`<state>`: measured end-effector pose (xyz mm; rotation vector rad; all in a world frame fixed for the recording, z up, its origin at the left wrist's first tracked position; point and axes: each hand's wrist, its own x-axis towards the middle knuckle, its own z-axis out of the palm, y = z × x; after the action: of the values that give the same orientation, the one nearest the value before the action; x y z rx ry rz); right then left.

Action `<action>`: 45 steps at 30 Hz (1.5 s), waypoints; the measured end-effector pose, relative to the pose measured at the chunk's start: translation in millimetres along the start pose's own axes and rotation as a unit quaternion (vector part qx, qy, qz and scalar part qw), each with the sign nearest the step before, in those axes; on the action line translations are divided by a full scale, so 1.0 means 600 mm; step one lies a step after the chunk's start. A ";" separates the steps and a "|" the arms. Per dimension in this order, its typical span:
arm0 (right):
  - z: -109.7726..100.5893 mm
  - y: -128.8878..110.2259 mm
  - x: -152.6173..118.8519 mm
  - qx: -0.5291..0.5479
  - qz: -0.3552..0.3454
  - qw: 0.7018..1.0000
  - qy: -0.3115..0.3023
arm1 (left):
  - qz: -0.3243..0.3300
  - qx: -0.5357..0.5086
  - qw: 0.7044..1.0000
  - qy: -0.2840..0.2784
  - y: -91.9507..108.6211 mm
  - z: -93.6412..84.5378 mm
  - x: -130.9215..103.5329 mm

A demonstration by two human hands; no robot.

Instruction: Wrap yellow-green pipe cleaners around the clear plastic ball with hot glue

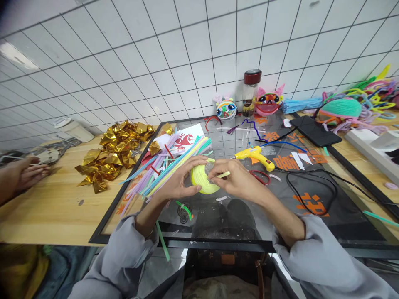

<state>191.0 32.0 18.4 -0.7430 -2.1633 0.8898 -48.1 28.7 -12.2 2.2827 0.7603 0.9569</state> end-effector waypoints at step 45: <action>0.005 -0.003 -0.005 -0.024 -0.025 0.999 -0.002 | -0.063 -0.043 0.983 0.167 0.015 0.050 0.003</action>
<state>190.6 27.6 17.0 -0.7087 -2.2047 0.8165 -21.5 15.8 -23.3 1.9971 0.9691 1.3030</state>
